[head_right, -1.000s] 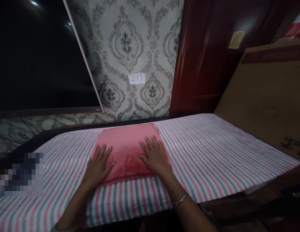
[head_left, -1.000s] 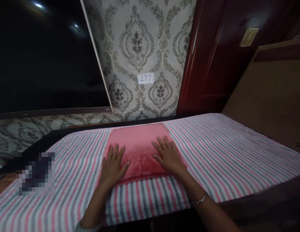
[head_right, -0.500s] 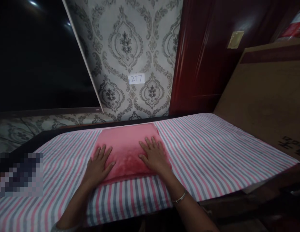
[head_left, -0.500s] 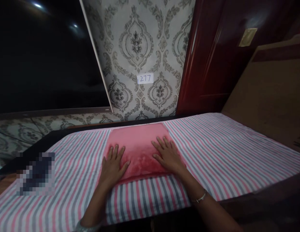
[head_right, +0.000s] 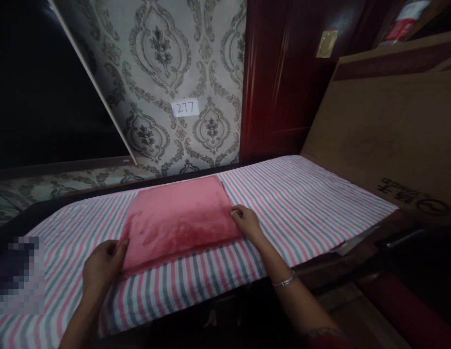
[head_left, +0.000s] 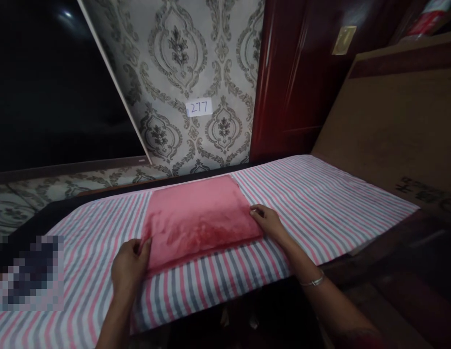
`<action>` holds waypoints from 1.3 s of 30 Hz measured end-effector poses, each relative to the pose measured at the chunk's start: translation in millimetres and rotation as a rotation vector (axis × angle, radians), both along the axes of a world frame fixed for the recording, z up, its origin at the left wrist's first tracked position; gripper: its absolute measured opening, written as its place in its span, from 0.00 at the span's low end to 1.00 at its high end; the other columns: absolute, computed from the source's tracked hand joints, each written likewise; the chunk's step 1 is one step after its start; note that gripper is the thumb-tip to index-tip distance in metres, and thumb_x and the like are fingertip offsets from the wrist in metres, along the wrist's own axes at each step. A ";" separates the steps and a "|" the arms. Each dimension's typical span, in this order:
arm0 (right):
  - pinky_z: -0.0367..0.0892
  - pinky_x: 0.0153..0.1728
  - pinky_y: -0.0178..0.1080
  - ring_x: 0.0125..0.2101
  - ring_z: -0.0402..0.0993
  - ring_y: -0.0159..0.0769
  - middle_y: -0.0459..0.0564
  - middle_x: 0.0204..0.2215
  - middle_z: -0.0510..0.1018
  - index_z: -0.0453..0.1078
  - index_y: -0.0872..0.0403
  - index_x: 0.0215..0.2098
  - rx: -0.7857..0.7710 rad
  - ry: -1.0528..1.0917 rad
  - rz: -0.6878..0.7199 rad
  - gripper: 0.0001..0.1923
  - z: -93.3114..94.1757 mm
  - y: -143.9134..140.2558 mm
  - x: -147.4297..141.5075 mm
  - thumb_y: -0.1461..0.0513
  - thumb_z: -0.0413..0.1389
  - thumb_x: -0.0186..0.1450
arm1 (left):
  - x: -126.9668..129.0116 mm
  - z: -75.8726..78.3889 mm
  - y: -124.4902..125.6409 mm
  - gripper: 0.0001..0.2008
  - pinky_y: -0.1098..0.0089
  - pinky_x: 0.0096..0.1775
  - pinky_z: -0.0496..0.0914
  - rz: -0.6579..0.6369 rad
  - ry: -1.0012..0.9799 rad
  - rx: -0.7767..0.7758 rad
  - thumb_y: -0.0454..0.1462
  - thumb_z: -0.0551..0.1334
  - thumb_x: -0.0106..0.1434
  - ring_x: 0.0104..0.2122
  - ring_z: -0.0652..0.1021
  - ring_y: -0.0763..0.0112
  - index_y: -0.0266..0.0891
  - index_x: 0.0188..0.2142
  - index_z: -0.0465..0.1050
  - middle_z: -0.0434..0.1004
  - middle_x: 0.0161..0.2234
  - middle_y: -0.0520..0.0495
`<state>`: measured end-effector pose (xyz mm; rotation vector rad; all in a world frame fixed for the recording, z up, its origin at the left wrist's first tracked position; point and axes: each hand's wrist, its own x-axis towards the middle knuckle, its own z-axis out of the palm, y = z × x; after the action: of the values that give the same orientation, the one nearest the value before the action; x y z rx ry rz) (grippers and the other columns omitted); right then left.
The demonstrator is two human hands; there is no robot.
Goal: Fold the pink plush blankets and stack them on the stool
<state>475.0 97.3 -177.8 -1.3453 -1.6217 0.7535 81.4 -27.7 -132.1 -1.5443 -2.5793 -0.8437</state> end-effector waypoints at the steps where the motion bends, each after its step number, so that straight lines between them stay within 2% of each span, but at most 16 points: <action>1: 0.68 0.34 0.40 0.30 0.75 0.40 0.47 0.27 0.79 0.75 0.52 0.36 0.004 0.025 -0.005 0.12 0.0 -0.3 -1.5 0.54 0.55 0.59 | 1.9 1.8 0.2 0.20 0.65 0.32 0.63 0.005 0.012 0.018 0.54 0.52 0.58 0.30 0.74 0.59 0.42 0.28 0.69 0.76 0.30 0.42; 5: 0.66 0.36 0.39 0.31 0.73 0.40 0.47 0.27 0.77 0.71 0.51 0.31 0.060 0.071 -0.024 0.10 3.7 -0.4 -4.8 0.55 0.52 0.58 | 5.5 7.4 3.4 0.17 0.65 0.33 0.62 0.008 -0.036 0.107 0.52 0.53 0.55 0.30 0.73 0.59 0.43 0.25 0.68 0.75 0.29 0.41; 9: 0.64 0.32 0.39 0.30 0.72 0.39 0.47 0.27 0.76 0.73 0.53 0.41 -0.083 0.145 -0.030 0.19 6.2 -1.7 -3.3 0.50 0.55 0.58 | 3.5 10.9 2.9 0.17 0.66 0.32 0.63 0.021 -0.210 0.119 0.53 0.54 0.52 0.27 0.72 0.61 0.44 0.22 0.68 0.72 0.22 0.46; 10: 0.64 0.32 0.38 0.29 0.71 0.39 0.47 0.27 0.76 0.73 0.54 0.41 -0.135 0.173 -0.003 0.20 7.2 -2.1 -2.7 0.49 0.56 0.57 | 2.7 11.2 1.9 0.18 0.66 0.32 0.63 0.014 -0.262 0.130 0.53 0.54 0.51 0.27 0.72 0.61 0.44 0.22 0.68 0.72 0.21 0.47; 12: 0.63 0.30 0.38 0.28 0.69 0.38 0.46 0.25 0.74 0.73 0.54 0.33 -0.184 0.239 0.066 0.18 10.8 -3.1 -1.9 0.49 0.58 0.55 | 0.9 10.8 -0.4 0.19 0.67 0.32 0.64 -0.015 -0.363 0.163 0.55 0.56 0.50 0.28 0.72 0.62 0.43 0.22 0.69 0.72 0.22 0.48; 14: 0.62 0.29 0.36 0.27 0.67 0.36 0.45 0.23 0.72 0.70 0.53 0.27 -0.140 0.314 0.089 0.16 16.8 -4.9 -2.6 0.48 0.59 0.54 | -1.0 9.4 -2.5 0.20 0.67 0.32 0.65 -0.035 -0.425 0.207 0.55 0.57 0.50 0.30 0.73 0.62 0.42 0.24 0.70 0.74 0.24 0.49; 17: 0.62 0.28 0.36 0.26 0.66 0.35 0.44 0.24 0.72 0.68 0.52 0.28 -0.055 0.452 0.070 0.17 26.3 -9.2 -6.0 0.47 0.60 0.55 | -4.1 6.8 -4.2 0.20 0.68 0.34 0.66 -0.023 -0.465 0.265 0.55 0.57 0.52 0.31 0.73 0.63 0.41 0.28 0.71 0.74 0.25 0.50; 20: 0.63 0.30 0.36 0.27 0.68 0.35 0.45 0.25 0.75 0.70 0.52 0.29 -0.173 0.541 0.156 0.16 29.2 -14.0 -8.0 0.49 0.60 0.53 | -6.5 5.4 -4.3 0.19 0.67 0.35 0.68 -0.002 -0.511 0.263 0.54 0.57 0.53 0.32 0.74 0.62 0.42 0.27 0.70 0.74 0.26 0.50; 23: 0.65 0.32 0.37 0.28 0.71 0.37 0.47 0.26 0.78 0.72 0.53 0.28 -0.317 0.488 0.267 0.11 26.7 -17.0 -4.7 0.55 0.57 0.49 | -6.5 5.3 -4.3 0.18 0.65 0.37 0.69 -0.021 -0.493 0.231 0.54 0.58 0.51 0.34 0.75 0.59 0.42 0.26 0.69 0.76 0.26 0.48; 27: 0.67 0.36 0.39 0.31 0.73 0.38 0.46 0.28 0.79 0.72 0.53 0.29 -0.322 0.404 0.359 0.12 25.3 -14.9 -0.6 0.58 0.53 0.47 | -2.1 4.3 -6.0 0.23 0.66 0.36 0.69 -0.036 -0.545 0.234 0.58 0.60 0.47 0.33 0.76 0.60 0.42 0.29 0.69 0.76 0.27 0.49; 30: 0.65 0.31 0.36 0.28 0.70 0.35 0.44 0.26 0.76 0.70 0.53 0.28 -0.235 0.320 0.322 0.11 25.4 -7.8 -2.3 0.59 0.52 0.47 | 2.0 4.1 -9.6 0.28 0.67 0.31 0.67 0.053 -0.511 0.261 0.61 0.62 0.42 0.28 0.74 0.63 0.42 0.30 0.68 0.74 0.25 0.51; 32: 0.60 0.26 0.33 0.24 0.65 0.31 0.41 0.22 0.72 0.69 0.53 0.28 -0.227 0.268 0.256 0.12 24.2 -2.3 -3.4 0.60 0.52 0.46 | 4.3 5.0 -13.6 0.28 0.67 0.28 0.65 0.087 -0.410 0.202 0.63 0.61 0.42 0.23 0.71 0.66 0.43 0.27 0.67 0.69 0.20 0.53; 35: 0.54 0.22 0.32 0.20 0.59 0.29 0.39 0.18 0.67 0.68 0.52 0.28 -0.276 0.208 0.239 0.11 20.4 3.3 -2.2 0.59 0.53 0.45 | 7.0 7.1 -19.6 0.27 0.67 0.27 0.63 0.059 -0.288 0.113 0.65 0.57 0.44 0.20 0.69 0.67 0.44 0.22 0.65 0.65 0.16 0.53; 39: 0.49 0.21 0.32 0.19 0.55 0.28 0.39 0.15 0.61 0.60 0.51 0.19 -0.277 0.116 0.307 0.04 18.5 3.9 1.4 0.59 0.52 0.46 | 8.9 7.3 -22.1 0.25 0.68 0.29 0.63 0.036 -0.260 0.171 0.62 0.56 0.48 0.23 0.71 0.67 0.43 0.22 0.66 0.70 0.20 0.50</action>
<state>476.5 101.2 -159.4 -1.2256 -1.6952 1.2552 90.3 -49.8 -124.8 -1.4213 -2.6071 -1.3021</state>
